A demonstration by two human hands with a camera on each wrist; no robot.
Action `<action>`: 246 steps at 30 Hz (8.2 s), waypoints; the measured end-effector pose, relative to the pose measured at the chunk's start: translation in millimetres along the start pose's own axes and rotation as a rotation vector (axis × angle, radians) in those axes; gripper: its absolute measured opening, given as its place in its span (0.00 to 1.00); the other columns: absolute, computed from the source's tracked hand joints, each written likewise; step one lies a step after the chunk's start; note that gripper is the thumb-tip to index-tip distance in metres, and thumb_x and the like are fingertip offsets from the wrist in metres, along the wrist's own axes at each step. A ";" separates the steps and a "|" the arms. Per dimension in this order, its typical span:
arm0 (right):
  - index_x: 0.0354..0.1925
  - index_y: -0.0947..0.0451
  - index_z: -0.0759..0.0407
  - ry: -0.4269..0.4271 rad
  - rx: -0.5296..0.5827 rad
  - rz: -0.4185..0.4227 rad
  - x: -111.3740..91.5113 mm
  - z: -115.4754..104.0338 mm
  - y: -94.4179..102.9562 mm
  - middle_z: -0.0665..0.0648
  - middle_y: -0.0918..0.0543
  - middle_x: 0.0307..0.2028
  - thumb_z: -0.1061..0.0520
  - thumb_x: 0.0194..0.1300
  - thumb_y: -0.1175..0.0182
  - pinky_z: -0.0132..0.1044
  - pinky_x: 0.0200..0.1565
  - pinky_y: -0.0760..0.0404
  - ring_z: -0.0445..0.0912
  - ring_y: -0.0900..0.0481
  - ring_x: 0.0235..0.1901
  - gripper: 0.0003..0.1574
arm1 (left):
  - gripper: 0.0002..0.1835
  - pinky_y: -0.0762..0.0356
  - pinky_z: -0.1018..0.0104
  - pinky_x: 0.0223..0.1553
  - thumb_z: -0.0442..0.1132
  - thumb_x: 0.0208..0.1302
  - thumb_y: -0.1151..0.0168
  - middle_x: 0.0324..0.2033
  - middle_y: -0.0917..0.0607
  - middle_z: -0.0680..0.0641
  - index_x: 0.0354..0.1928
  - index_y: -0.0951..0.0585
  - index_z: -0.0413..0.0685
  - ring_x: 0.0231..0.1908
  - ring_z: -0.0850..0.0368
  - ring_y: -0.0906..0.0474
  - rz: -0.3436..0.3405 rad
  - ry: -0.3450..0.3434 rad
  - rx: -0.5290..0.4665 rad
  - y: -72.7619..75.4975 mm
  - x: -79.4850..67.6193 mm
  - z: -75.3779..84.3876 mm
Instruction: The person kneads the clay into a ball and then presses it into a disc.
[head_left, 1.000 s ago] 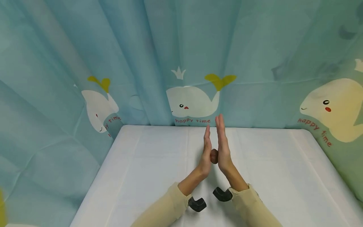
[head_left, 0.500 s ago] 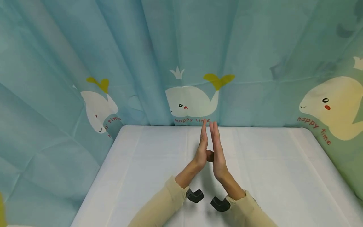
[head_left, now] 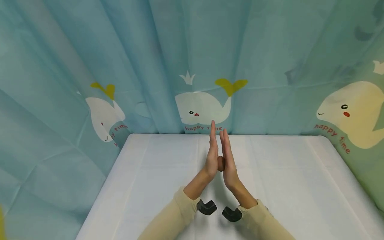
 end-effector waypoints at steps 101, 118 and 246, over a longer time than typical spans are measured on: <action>0.84 0.63 0.51 0.031 0.038 -0.004 -11.3 8.2 3.9 0.53 0.62 0.83 0.45 0.84 0.82 0.29 0.70 0.49 0.39 0.62 0.79 0.36 | 0.35 0.48 0.58 0.73 0.60 0.83 0.80 0.82 0.63 0.50 0.83 0.65 0.54 0.77 0.58 0.51 0.045 0.116 0.124 -3.9 -12.7 -28.6; 0.84 0.59 0.45 -0.031 0.005 0.079 6.7 22.7 31.5 0.45 0.57 0.82 0.39 0.84 0.77 0.51 0.76 0.69 0.41 0.63 0.80 0.37 | 0.33 0.65 0.47 0.77 0.58 0.83 0.77 0.81 0.61 0.60 0.83 0.63 0.62 0.79 0.62 0.67 0.014 0.189 0.061 -19.1 -29.9 -24.1; 0.84 0.67 0.44 0.027 0.051 0.037 1.6 11.1 19.3 0.50 0.61 0.83 0.40 0.84 0.78 0.42 0.76 0.61 0.45 0.66 0.81 0.37 | 0.33 0.69 0.46 0.77 0.55 0.83 0.81 0.82 0.65 0.54 0.83 0.68 0.56 0.80 0.57 0.69 -0.008 0.123 0.006 -12.8 -22.2 -8.8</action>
Point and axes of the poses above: each hand's wrist, its own x-axis towards the middle knuckle, its own y-axis out of the back of the hand, z = x × y, the point moved 5 cm from there along x, towards the middle knuckle
